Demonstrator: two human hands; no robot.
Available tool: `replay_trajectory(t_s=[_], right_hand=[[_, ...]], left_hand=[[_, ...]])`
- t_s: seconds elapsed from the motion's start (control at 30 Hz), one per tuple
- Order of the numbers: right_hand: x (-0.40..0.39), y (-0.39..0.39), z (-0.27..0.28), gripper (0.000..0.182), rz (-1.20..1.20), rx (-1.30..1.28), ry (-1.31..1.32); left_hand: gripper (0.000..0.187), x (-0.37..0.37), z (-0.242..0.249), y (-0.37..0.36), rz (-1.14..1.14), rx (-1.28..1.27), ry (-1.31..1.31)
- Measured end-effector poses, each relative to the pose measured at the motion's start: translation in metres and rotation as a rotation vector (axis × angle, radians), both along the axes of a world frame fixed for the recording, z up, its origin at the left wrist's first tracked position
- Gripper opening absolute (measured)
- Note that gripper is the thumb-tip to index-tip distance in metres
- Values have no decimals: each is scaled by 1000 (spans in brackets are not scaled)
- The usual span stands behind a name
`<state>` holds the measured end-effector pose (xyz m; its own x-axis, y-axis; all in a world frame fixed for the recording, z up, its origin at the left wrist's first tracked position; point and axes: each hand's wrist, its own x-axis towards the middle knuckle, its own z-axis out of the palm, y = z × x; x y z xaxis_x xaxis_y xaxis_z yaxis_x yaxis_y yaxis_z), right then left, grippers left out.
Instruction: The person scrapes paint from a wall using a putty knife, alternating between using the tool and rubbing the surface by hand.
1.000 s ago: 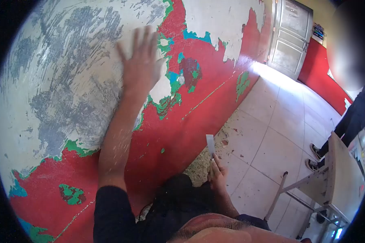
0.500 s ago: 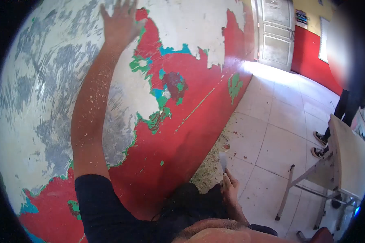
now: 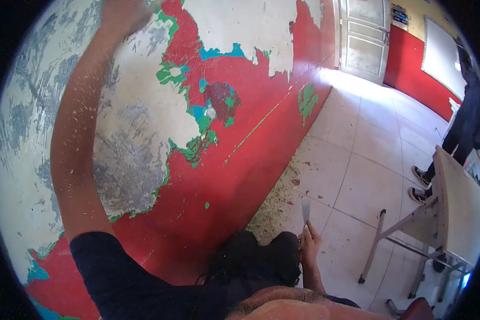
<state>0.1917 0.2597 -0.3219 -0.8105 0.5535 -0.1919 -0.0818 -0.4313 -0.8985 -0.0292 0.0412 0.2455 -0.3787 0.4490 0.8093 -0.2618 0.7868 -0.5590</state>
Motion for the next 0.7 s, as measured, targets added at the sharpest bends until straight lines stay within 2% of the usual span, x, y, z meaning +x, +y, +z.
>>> replay_trajectory(t_s=[0.03, 0.1, 0.13, 0.2, 0.23, 0.3, 0.4, 0.5, 0.6, 0.7], right_hand=[[-1, -1, -4, 43, -2, 12, -8], [-3, 0, -8, 43, 6, 23, -12], [-3, -3, -9, 43, 14, 16, -12], [-9, -8, -9, 44, 32, 5, 2], [-7, -11, -10, 44, 45, 3, 1], [-8, -15, -11, 44, 64, 7, -2], [-7, -19, -24, 43, 62, 30, -37], [-2, -16, -47, 41, 45, 60, -114], [3, -17, -52, 40, 31, 38, -147], [1, -14, -49, 41, 28, 41, -142]], left_hand=[[68, -7, 3, -5, -9, 35, 131], [66, -55, 7, -27, -165, -119, 176], [66, -55, 5, -27, -246, -199, 198], [63, -30, -21, -13, -312, -107, -462], [62, -10, -40, -12, -136, -384, -399], [66, -29, -67, -12, -53, -300, -374], [67, -64, -109, -25, -176, -378, -196], [69, -56, -131, -31, -172, -466, -347], [70, -43, -130, -42, -249, -375, -402], [69, -27, -121, -52, -219, -321, -307]])
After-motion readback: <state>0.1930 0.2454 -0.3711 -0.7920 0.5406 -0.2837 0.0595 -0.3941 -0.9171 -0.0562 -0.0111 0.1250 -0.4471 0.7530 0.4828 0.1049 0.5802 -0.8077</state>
